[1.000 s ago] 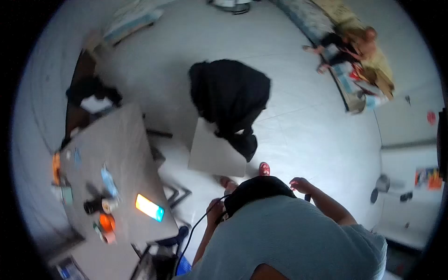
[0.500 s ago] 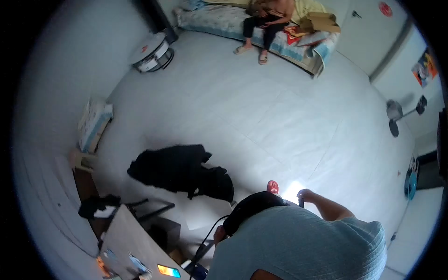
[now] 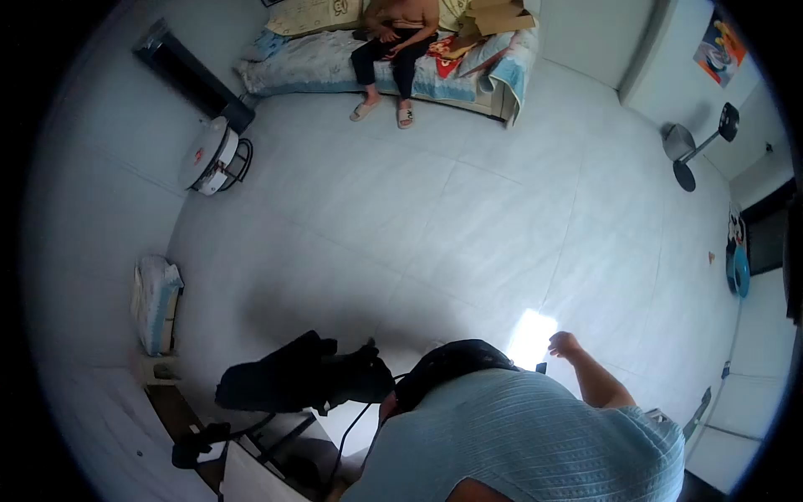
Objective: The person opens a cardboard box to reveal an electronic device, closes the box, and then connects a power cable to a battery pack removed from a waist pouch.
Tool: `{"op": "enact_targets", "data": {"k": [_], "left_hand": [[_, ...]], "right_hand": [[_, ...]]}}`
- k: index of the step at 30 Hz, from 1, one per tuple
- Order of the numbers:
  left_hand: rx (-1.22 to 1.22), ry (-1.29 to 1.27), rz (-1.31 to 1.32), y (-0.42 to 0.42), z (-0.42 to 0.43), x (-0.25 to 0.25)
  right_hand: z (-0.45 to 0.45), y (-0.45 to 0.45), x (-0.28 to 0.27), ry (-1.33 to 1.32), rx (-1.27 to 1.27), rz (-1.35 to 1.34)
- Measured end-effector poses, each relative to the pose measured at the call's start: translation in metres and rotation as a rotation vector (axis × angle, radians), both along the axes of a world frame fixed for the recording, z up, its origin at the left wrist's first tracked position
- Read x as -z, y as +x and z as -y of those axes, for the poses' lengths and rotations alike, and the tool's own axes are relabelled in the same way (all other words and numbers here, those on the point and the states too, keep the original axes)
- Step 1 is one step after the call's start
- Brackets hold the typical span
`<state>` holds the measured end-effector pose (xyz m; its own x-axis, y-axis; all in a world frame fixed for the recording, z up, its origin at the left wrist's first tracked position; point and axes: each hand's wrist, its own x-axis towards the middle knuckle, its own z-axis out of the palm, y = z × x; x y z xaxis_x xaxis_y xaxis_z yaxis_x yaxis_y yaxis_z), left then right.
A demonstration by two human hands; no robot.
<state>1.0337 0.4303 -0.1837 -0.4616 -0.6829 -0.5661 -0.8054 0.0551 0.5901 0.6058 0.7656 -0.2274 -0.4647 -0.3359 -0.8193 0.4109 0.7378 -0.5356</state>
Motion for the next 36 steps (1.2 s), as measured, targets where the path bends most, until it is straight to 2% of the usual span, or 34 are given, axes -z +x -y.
{"op": "enact_targets", "data": {"k": [1, 3, 5, 6, 8, 9, 11, 12, 14, 15, 16, 18, 19, 21, 23, 24, 25, 27, 28, 29, 31, 33, 34, 35, 36], "left_hand": [[0.018, 0.001, -0.002, -0.012, 0.010, 0.000], [0.044, 0.007, -0.011, -0.034, 0.028, 0.002], [0.068, 0.017, -0.011, -0.059, 0.047, 0.003], [0.079, 0.020, -0.014, -0.073, 0.057, 0.004], [0.102, 0.023, -0.019, -0.100, 0.080, 0.009], [0.116, 0.027, -0.023, -0.115, 0.094, 0.011], [0.141, 0.026, -0.027, -0.145, 0.125, 0.016], [0.154, 0.027, -0.028, -0.161, 0.141, 0.017], [0.185, 0.026, -0.031, -0.193, 0.175, 0.015], [0.200, 0.021, -0.031, -0.210, 0.192, 0.013], [0.214, 0.014, -0.032, -0.228, 0.210, 0.009], [0.245, -0.002, -0.022, -0.260, 0.240, 0.004], [0.253, -0.004, -0.019, -0.273, 0.253, 0.001], [0.259, 0.007, -0.002, -0.307, 0.277, -0.015], [0.237, 0.052, -0.020, -0.337, 0.300, -0.029], [0.233, 0.069, -0.072, -0.343, 0.312, -0.011], [0.235, 0.067, -0.066, -0.357, 0.325, -0.006], [0.280, 0.034, -0.064, -0.383, 0.341, 0.001], [0.256, 0.062, -0.048, -0.404, 0.349, -0.007], [0.249, 0.053, -0.052, -0.420, 0.355, -0.004], [0.235, 0.021, -0.133, -0.439, 0.364, 0.008], [0.232, 0.023, -0.109, -0.472, 0.375, 0.008], [0.226, 0.026, -0.103, -0.490, 0.381, 0.005], [0.220, 0.029, -0.096, -0.507, 0.384, 0.001], [0.216, 0.034, -0.093, -0.522, 0.387, -0.001]], "right_hand": [[-0.006, 0.004, 0.017, -0.050, 0.057, 0.045], [-0.021, 0.013, 0.054, -0.314, -0.176, -0.056], [-0.011, 0.022, 0.059, -0.229, -0.416, -0.264], [-0.008, 0.020, 0.063, -0.225, -0.411, -0.266], [-0.002, 0.009, 0.091, -0.237, -0.579, -0.343], [0.013, -0.002, 0.080, -0.234, -0.574, -0.343], [0.052, -0.033, 0.044, 0.039, -0.475, -0.124], [0.067, -0.047, 0.034, 0.044, -0.471, -0.129], [0.101, -0.076, 0.014, 0.097, -0.180, -0.026], [0.108, -0.092, 0.025, 0.099, -0.178, -0.028], [0.101, -0.113, 0.069, -0.230, -0.315, -0.231], [0.136, -0.145, 0.060, -0.313, 0.264, 0.229], [0.172, -0.154, 0.001, -0.254, 0.236, 0.066], [0.216, -0.178, -0.037, -0.224, 0.287, 0.054], [0.244, -0.190, -0.058, -0.191, 0.241, 0.044], [0.256, -0.202, -0.060, -0.162, 0.189, 0.022], [0.250, -0.210, -0.029, -0.232, 0.295, 0.174], [0.238, -0.221, -0.008, -0.620, 0.008, -0.148], [0.215, -0.230, 0.063, -0.291, 0.072, 0.041], [0.213, -0.244, 0.069, -0.295, -0.149, -0.129], [0.229, -0.284, 0.067, 0.090, -0.437, -0.096], [0.230, -0.321, 0.071, 0.066, -0.645, -0.298], [0.229, -0.345, 0.074, -0.085, -0.841, -0.510], [0.234, -0.363, 0.081, -0.241, -0.047, -0.042], [0.250, -0.387, 0.059, -0.159, 0.066, 0.008]]}}
